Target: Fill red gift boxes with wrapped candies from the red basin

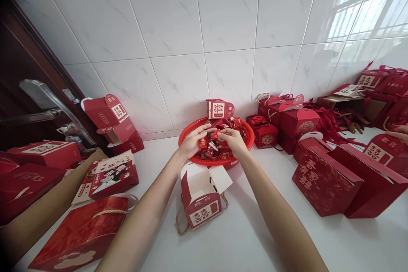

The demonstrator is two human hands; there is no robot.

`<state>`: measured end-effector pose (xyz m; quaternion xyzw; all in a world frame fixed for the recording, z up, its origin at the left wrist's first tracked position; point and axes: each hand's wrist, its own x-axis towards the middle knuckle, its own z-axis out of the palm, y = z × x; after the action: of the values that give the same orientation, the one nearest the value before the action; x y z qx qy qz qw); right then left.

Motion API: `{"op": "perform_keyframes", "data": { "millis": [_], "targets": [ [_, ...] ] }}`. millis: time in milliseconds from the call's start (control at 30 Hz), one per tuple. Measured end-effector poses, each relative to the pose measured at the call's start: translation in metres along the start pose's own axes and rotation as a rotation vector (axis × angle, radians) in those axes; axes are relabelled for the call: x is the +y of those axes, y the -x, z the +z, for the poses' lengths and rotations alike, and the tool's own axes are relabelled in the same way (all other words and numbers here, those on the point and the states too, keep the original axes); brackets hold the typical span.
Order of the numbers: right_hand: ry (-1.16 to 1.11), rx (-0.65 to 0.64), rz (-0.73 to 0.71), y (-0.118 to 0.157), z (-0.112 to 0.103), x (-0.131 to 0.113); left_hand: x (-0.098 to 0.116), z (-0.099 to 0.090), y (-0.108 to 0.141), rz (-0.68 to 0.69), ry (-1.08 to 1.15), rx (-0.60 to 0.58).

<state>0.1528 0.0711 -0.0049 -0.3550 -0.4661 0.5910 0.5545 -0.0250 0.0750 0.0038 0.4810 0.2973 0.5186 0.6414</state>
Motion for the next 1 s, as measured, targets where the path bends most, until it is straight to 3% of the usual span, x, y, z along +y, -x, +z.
{"op": "perform_keyframes", "data": {
  "millis": [133, 267, 433, 733, 1000],
  "targets": [
    [-0.152, 0.058, -0.076, -0.004, -0.007, -0.002, 0.000, 0.000, -0.004, 0.043, -0.014, 0.190],
    [-0.275, 0.068, -0.097, -0.006, -0.010, -0.005, -0.004, -0.005, -0.009, 0.017, -0.270, 0.308],
    [-0.304, 0.101, -0.087, -0.004, -0.008, -0.007, -0.014, -0.011, -0.018, -0.005, -0.516, 0.302],
    [-0.315, 0.169, -0.069, -0.004, -0.010, -0.008, -0.022, -0.005, -0.026, -0.060, -0.988, 0.123],
    [-0.327, 0.214, -0.078, -0.009, -0.015, -0.005, -0.022, -0.008, -0.027, -0.062, -1.165, 0.248]
  ]
}}
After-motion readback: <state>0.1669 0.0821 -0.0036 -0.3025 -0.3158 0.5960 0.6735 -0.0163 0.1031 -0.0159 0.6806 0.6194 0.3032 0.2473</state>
